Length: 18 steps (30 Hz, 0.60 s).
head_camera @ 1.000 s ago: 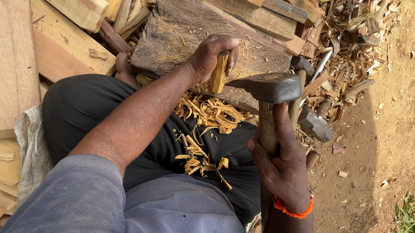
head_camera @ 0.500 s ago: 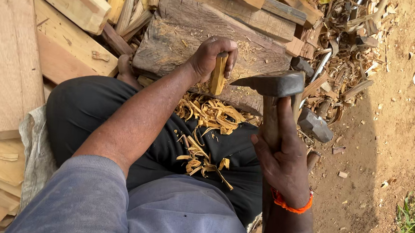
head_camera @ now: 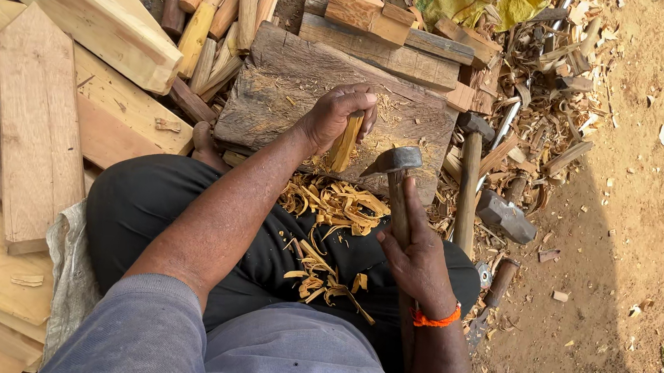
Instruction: The person sits on the ground and uses a hammer and chisel to carve a small piece of wood held in their left hand. They repeatedly strike the chisel to remove wood shavings, shaping the piece.
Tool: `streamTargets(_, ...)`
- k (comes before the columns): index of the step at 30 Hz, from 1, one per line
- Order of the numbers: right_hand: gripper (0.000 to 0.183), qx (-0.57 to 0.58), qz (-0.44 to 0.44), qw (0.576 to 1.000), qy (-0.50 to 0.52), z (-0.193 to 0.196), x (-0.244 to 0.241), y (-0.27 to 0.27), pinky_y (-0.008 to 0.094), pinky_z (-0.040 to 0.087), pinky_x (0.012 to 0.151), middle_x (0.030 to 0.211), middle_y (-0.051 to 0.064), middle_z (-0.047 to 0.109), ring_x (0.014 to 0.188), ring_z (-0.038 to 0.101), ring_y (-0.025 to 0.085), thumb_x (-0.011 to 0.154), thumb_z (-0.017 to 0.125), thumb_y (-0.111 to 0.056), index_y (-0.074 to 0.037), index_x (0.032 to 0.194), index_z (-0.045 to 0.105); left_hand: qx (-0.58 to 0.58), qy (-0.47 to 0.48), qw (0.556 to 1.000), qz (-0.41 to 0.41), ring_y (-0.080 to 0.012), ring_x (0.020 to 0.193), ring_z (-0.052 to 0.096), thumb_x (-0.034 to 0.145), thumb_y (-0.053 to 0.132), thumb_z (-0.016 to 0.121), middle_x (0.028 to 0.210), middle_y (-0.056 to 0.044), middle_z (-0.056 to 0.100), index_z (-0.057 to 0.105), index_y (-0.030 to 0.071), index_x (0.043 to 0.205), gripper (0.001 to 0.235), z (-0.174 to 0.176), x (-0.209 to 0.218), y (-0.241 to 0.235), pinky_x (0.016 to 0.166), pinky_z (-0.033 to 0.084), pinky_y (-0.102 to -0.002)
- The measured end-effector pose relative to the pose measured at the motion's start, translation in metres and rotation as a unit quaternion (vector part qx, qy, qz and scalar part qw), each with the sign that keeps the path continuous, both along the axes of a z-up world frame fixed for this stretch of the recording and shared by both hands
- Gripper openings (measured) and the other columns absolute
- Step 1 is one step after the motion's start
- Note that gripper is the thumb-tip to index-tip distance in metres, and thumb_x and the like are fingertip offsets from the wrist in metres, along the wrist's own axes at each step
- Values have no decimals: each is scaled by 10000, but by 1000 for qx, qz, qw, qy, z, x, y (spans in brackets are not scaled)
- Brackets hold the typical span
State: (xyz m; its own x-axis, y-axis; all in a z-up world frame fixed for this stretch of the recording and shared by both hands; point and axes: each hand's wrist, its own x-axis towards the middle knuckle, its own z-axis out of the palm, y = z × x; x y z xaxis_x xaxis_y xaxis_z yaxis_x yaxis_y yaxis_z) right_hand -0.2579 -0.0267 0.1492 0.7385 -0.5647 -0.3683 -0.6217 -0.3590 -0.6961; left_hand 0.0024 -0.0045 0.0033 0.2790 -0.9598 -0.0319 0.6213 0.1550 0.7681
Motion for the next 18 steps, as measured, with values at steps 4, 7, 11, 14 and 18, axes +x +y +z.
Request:
streamTargets(4,941,14,46,995,-89,16,11,-1,316,560,912,1602,147,492,1054,649,130,856,696,83,-133,1647,234,11,-26,1000,-8,-148,713,582,958,363,621,759,-16,586,558,139,824,269,4,-4,2,674,535,-355)
streamTargets(7,972,-95,108,978,-149,40,5,-5,394,457,1056,1590,243,501,1349,504,252,841,741,156,-61,1657,260,-5,-42,999,0,-150,738,563,978,386,612,774,-24,582,575,118,825,311,3,-11,-2,717,507,-361)
streamTargets(11,912,-28,33,979,-197,76,-8,-9,278,551,879,1275,111,640,985,624,121,896,716,89,-89,1670,269,1,-54,998,14,-140,737,509,1006,456,547,746,-13,539,620,90,805,425,-5,-19,-7,752,463,-346)
streamTargets(14,919,-21,46,972,-230,84,4,-7,266,561,873,1161,74,644,971,628,114,920,729,76,-100,1691,260,0,-54,998,18,-136,746,478,998,435,559,751,-3,519,617,86,802,404,-9,-18,-8,763,447,-340)
streamTargets(18,941,-44,92,981,-163,72,34,-1,324,504,944,1376,162,572,1181,563,182,857,725,138,-64,1652,262,6,-29,999,10,-137,713,438,993,395,587,733,11,464,571,104,789,356,-9,-17,-6,699,406,-344)
